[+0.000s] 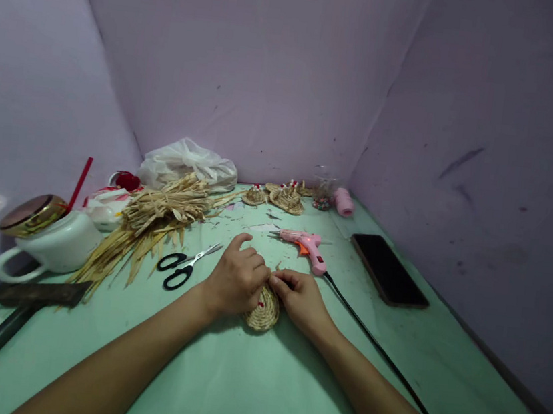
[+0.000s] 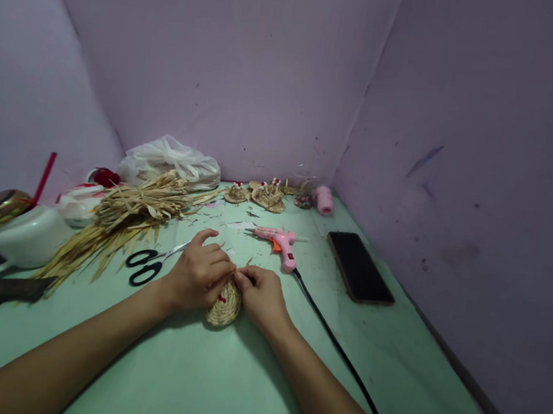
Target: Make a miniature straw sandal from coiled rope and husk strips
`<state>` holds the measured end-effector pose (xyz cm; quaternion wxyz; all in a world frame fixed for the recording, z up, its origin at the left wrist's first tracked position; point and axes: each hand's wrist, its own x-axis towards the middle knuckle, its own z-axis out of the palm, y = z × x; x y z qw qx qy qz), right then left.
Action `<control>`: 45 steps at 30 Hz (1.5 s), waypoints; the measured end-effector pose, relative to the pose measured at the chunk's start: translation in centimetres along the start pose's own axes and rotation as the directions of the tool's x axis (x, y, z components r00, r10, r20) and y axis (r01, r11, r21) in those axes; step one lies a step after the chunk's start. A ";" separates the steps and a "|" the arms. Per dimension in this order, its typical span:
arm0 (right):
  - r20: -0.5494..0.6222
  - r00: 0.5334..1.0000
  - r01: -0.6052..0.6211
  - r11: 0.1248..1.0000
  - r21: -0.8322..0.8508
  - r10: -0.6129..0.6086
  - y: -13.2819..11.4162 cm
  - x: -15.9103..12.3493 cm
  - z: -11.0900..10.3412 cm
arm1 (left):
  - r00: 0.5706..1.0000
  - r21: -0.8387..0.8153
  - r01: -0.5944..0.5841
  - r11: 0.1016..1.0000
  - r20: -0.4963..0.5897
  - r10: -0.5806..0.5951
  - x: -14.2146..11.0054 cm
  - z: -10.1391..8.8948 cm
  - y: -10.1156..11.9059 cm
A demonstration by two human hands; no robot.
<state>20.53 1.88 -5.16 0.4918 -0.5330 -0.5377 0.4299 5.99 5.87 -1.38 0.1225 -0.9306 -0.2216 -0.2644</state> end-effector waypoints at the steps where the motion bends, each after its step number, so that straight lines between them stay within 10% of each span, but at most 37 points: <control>1: 0.001 1.000 0.007 1.000 -0.005 -0.007 -0.1 0.0 0.0 | 1.000 0.039 -0.029 0.999 0.004 0.029 0.0 -0.1 0.1; 45: -0.002 1.000 -0.024 0.993 -0.119 0.024 1.2 0.3 0.1 | 0.978 -0.011 0.192 0.981 0.082 -0.191 -0.3 0.5 0.0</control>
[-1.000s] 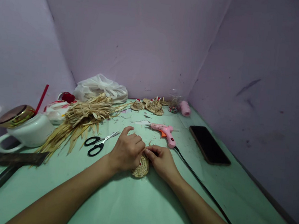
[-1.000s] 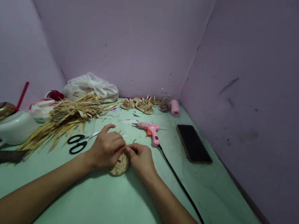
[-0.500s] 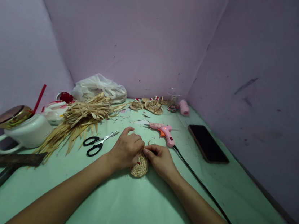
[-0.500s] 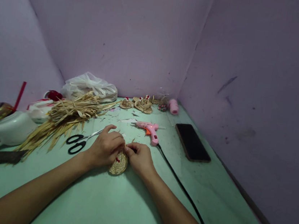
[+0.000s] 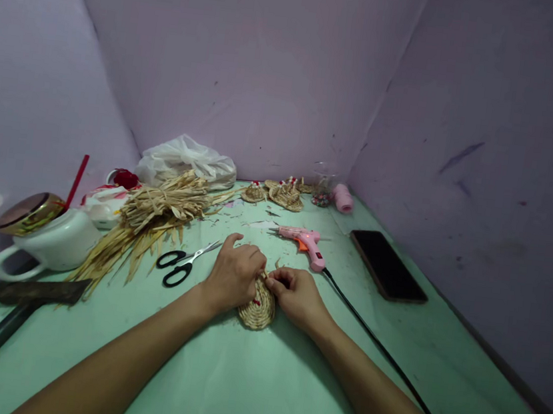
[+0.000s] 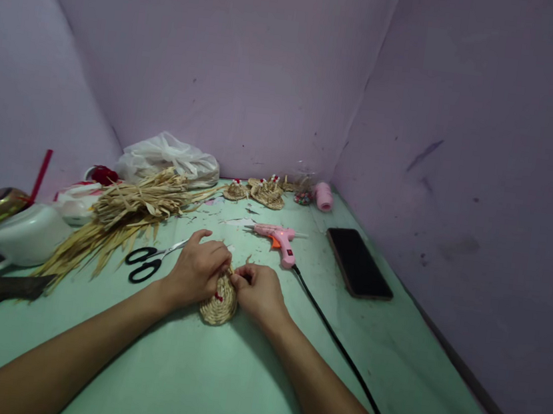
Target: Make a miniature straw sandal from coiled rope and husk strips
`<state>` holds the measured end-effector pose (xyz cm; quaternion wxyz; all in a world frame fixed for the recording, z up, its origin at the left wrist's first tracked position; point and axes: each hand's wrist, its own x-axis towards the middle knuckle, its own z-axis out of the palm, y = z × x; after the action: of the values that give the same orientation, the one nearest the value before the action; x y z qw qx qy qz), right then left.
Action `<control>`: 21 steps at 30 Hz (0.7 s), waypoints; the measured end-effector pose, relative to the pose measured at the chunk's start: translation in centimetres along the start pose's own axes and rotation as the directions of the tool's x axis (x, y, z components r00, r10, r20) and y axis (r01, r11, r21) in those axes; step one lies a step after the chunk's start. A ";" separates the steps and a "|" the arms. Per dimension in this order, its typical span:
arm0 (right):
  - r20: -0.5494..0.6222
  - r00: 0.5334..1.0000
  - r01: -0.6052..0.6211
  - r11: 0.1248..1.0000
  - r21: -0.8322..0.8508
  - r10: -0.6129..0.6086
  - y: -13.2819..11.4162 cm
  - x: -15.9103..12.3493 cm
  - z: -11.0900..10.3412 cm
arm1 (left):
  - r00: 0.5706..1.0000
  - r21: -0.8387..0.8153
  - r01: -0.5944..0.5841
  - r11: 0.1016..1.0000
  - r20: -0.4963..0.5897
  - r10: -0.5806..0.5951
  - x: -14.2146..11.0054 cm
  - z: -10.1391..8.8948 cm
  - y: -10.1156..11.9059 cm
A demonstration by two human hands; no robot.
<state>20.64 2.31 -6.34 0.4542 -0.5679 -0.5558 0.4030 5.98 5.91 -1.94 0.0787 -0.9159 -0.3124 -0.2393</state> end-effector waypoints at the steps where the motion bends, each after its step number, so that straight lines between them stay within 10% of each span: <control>1: 0.000 1.000 0.003 1.000 -0.011 -0.002 0.0 0.0 0.0 | 1.000 0.005 0.010 1.000 0.000 -0.010 0.0 0.1 0.0; 13: -0.019 0.998 -0.054 0.999 -0.010 0.053 -0.7 -0.2 -0.1 | 0.955 -0.231 0.276 0.933 0.179 -0.238 0.5 -1.4 -1.2; 17: -0.032 0.994 -0.106 0.994 -0.001 0.106 -1.2 -0.1 -0.4 | 0.751 0.008 0.627 0.779 0.262 -0.607 0.2 -3.0 -3.5; 21: -0.045 0.990 -0.133 0.990 -0.044 0.132 -1.3 -0.3 -1.1 | 0.577 0.102 0.697 0.710 0.507 -0.640 -0.2 -3.5 -3.9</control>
<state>21.33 1.85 -4.80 0.4246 -0.6222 -0.5164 0.4073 2.07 7.86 0.99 -0.1522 -0.7613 -0.6300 -0.0180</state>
